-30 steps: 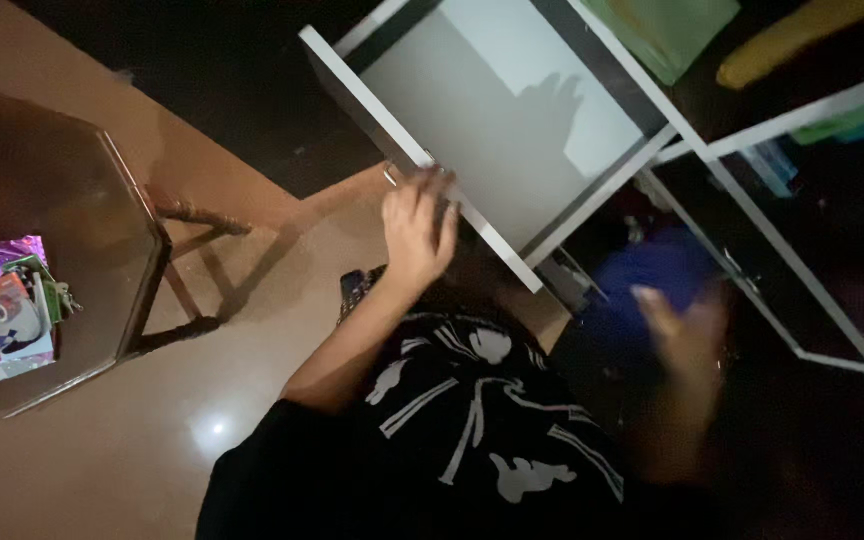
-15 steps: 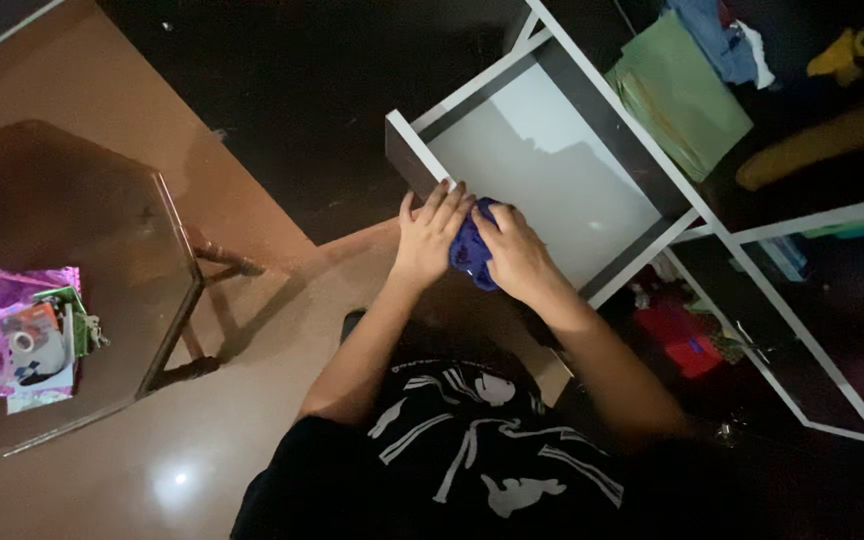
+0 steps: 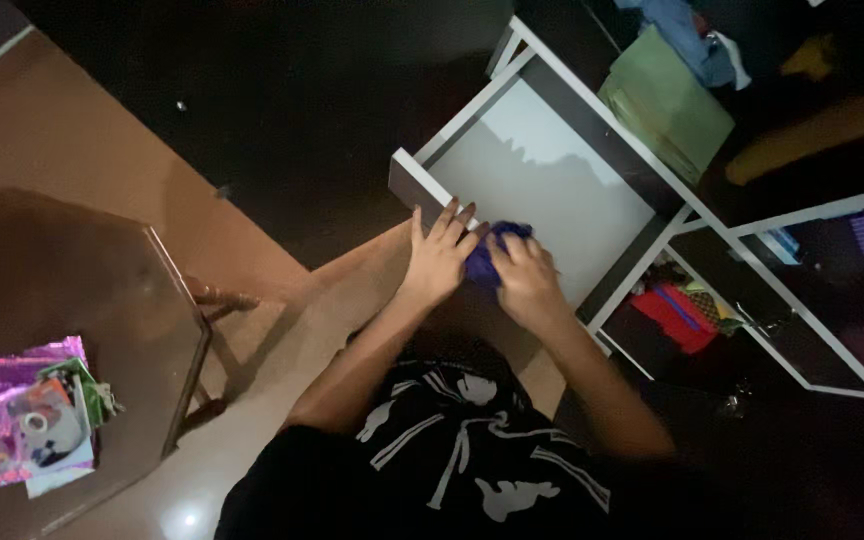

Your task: The person wipes the inside of a white drawer with a blue cloth, then places several small items into the drawer and closes it. They then pick up a plastic bag from a nearby table and place it on a shelf above the drawer.

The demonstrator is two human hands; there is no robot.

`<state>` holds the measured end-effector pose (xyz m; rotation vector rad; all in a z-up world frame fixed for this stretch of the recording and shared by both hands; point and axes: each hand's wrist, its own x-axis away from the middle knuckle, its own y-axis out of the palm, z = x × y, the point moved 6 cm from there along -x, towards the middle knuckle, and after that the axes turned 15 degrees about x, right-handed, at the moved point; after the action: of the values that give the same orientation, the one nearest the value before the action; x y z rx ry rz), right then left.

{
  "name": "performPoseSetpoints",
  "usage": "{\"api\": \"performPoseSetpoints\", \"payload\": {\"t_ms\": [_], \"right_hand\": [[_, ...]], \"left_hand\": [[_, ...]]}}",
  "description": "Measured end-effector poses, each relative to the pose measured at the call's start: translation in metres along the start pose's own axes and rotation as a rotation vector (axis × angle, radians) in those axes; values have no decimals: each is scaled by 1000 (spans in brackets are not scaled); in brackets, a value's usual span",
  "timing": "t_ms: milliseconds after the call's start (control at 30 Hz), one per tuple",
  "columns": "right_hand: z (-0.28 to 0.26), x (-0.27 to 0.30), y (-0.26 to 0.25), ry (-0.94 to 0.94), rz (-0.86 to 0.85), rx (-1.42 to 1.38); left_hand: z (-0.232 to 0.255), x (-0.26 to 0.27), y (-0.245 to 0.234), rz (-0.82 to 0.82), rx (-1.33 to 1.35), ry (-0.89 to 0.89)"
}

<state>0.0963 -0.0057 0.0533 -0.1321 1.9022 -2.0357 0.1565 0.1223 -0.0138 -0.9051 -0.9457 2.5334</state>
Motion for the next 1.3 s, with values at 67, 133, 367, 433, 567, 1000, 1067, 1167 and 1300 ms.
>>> {"api": "performPoseSetpoints", "payload": {"t_ms": [67, 133, 367, 433, 567, 1000, 1067, 1167, 1300], "right_hand": [[-18, -25, 8, 56, -61, 62], [-27, -27, -4, 70, 22, 30], [-52, -85, 22, 1, 116, 141], [-68, -137, 67, 0, 1, 225], [-99, -155, 112, -125, 345, 447], [-66, -88, 156, -7, 139, 379], [-81, -118, 204, -36, -15, 556], [-93, -105, 258, -143, 29, 740], [-77, -28, 305, -34, -167, 507]], "left_hand": [[-10, 2, -8, -33, 34, -15], [-30, 14, -29, 62, 130, -117], [-103, 18, -55, 408, 520, -265], [-109, 11, -64, 400, 507, -254], [-93, -20, -91, 365, 393, -37], [-115, -85, -38, -154, 258, 30], [-119, -86, -37, -184, 279, -5], [-114, -77, -47, -142, 244, 12], [-106, -69, -50, -190, 224, -33]]}}
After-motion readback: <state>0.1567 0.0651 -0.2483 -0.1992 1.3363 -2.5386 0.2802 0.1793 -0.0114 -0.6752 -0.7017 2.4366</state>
